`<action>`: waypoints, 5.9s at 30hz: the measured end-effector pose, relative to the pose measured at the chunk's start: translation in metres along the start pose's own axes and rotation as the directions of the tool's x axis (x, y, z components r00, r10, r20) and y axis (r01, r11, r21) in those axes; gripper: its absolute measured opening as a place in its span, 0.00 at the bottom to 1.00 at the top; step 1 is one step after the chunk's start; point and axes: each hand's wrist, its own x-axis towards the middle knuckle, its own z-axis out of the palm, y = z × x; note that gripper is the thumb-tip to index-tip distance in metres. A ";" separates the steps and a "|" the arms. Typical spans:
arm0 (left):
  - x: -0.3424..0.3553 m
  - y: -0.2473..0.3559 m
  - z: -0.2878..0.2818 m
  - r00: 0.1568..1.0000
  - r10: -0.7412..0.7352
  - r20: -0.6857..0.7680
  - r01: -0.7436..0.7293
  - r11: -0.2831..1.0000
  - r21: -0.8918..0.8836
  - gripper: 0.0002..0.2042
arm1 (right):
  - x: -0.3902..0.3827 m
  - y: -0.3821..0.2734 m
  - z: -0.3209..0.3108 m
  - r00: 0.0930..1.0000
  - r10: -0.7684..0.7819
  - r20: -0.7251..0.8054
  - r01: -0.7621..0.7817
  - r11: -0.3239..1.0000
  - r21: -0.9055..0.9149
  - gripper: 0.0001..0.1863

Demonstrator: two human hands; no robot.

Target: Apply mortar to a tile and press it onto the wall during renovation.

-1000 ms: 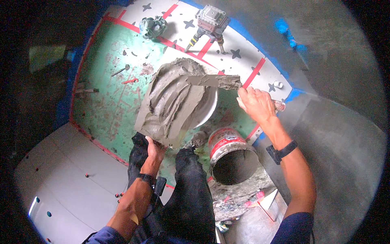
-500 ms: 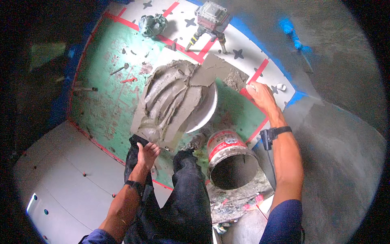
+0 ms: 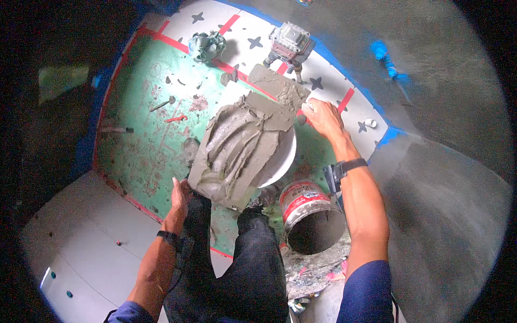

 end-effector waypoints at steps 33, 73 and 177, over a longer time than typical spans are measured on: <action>0.053 0.081 -0.097 0.882 -0.189 0.431 0.049 0.948 0.315 0.35 | 0.054 -0.292 0.073 0.633 0.606 0.482 -0.496 -0.160 0.853 0.20; 0.063 0.047 -0.158 0.913 -0.029 0.407 -0.150 0.904 0.401 0.23 | -0.082 -0.334 0.126 0.771 0.339 0.539 -0.633 0.495 0.595 0.26; 0.038 0.118 -0.143 0.839 -0.078 0.538 -0.456 0.438 0.775 0.31 | -0.269 -0.369 0.185 0.527 0.562 0.638 -0.476 -0.426 0.769 0.19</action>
